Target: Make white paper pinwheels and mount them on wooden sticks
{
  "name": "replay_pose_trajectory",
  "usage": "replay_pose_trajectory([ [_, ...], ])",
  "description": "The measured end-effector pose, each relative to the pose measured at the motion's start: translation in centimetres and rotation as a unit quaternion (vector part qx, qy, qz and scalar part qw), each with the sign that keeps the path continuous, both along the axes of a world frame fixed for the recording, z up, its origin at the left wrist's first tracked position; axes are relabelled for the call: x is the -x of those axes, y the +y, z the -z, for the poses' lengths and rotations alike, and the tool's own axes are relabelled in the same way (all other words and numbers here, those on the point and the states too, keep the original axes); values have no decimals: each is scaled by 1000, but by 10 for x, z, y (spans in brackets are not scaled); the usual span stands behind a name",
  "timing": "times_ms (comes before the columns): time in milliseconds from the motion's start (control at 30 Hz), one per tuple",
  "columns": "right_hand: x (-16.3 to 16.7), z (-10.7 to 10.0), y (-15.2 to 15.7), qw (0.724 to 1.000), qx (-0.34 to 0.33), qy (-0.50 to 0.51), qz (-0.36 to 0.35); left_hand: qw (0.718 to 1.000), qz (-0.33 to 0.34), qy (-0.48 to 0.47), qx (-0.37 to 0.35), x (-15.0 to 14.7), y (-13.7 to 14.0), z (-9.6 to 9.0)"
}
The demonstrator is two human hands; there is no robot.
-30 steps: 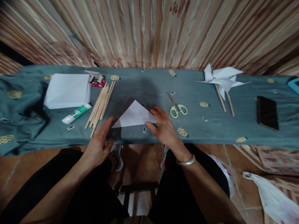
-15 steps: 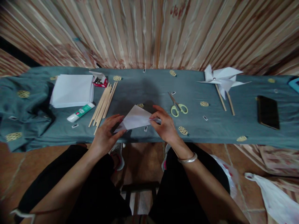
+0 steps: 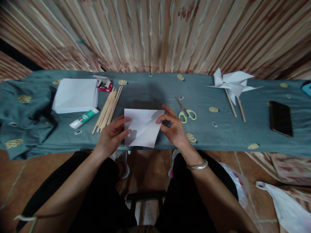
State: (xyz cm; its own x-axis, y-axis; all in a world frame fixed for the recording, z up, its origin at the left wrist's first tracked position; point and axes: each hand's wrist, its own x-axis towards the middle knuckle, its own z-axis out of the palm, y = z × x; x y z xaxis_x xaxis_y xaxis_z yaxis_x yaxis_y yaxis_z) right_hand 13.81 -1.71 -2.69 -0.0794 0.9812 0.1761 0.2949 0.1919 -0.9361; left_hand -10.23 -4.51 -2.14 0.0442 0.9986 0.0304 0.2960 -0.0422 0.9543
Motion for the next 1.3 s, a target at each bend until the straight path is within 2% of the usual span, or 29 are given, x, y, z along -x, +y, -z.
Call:
replay_pose_trajectory([
  [233, 1, -11, 5, 987, 83, 139, 0, 991, 14, -78, 108, -12, -1, -17],
  [433, 2, -3, 7, 988, 80, 133, -14, 969, 5, -175, 174, -22, -3, -26],
  [533, -1, 0, 10, 996, 46, 78, 3, 973, -16, -176, 146, -23, 0, -26],
  [633, -15, -4, 13, 994, -40, -62, 77, 990, -41, -117, 72, -22, 4, -27],
  [700, -31, -9, 14, 969, -84, -199, 124, 995, -51, -73, 36, -20, 5, -28],
  [767, -50, -12, 16, 928, -101, -317, 168, 997, -61, -41, 14, -18, 6, -29],
  [833, -68, -10, 16, 890, -72, -412, 182, 998, -69, -14, -3, -16, 7, -30],
  [900, -80, -4, 15, 869, -46, -462, 171, 997, -76, 4, -18, -15, 8, -31],
  [967, -84, 1, 14, 862, -50, -477, 161, 996, -82, 14, -27, -15, 9, -32],
  [1067, -78, 1, 11, 871, -86, -456, 162, 995, -90, 14, -34, -18, 10, -34],
  [1233, -44, -18, 2, 898, -182, -358, 176, 994, -106, -10, -21, -27, 10, -34],
  [1300, -26, -23, -5, 902, -217, -345, 145, 994, -109, -15, -15, -31, 11, -33],
])
